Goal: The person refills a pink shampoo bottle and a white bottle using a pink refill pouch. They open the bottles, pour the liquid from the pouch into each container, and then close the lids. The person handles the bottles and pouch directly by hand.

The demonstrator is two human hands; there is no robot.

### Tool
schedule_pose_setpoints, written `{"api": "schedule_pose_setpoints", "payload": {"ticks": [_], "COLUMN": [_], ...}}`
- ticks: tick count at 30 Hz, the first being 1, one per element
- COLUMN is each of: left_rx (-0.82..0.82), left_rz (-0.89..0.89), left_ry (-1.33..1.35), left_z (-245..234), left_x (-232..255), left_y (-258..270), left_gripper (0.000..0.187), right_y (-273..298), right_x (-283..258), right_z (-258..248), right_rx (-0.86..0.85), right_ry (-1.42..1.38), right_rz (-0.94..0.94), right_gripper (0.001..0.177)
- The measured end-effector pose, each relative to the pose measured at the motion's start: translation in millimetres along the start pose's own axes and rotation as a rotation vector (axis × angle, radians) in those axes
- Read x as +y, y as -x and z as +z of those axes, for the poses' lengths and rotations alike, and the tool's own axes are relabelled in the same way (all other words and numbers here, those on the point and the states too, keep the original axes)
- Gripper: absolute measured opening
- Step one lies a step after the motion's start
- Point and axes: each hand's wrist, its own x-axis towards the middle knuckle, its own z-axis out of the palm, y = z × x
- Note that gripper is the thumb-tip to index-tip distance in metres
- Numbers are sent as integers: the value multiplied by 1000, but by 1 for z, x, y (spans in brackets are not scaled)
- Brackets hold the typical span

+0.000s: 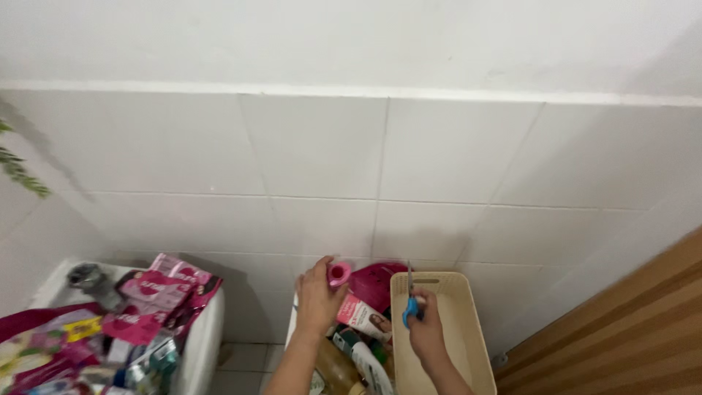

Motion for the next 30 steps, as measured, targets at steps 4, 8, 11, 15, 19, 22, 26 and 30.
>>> {"api": "schedule_pose_setpoints", "payload": {"ticks": [4,8,11,15,19,22,26,30], "left_rx": [-48,-174,-326,-465,-287,-239,-402,-529], "left_rz": [-142,-101,-193,-160,-114,-170,-151,-254], "left_ry": [806,1358,1593,1871,1346,1156,1594,1732], "left_z": [-31,-38,-55,-81,-74,-66,-82,-91], "left_x": [26,39,57,79,111,116,89,67], "left_y": [19,38,41,46,53,67,51,44], "left_gripper": [71,63,62,61,64,60,72,74], "right_y": [11,52,82,117,138,143,119,89], "right_x": [-58,-127,-174,-213,-245,-252,-199,-98], "right_z": [0,-8,2,31,49,51,13,-58], "right_rx": [-62,-152,-354,-264,99,136,-10,-99], "right_ry": [-105,51,158,175,620,605,432,588], "right_rz": [-18,-56,60,-107,-348,-415,-175,75], "right_gripper": [40,39,40,44,54,70,57,37]}}
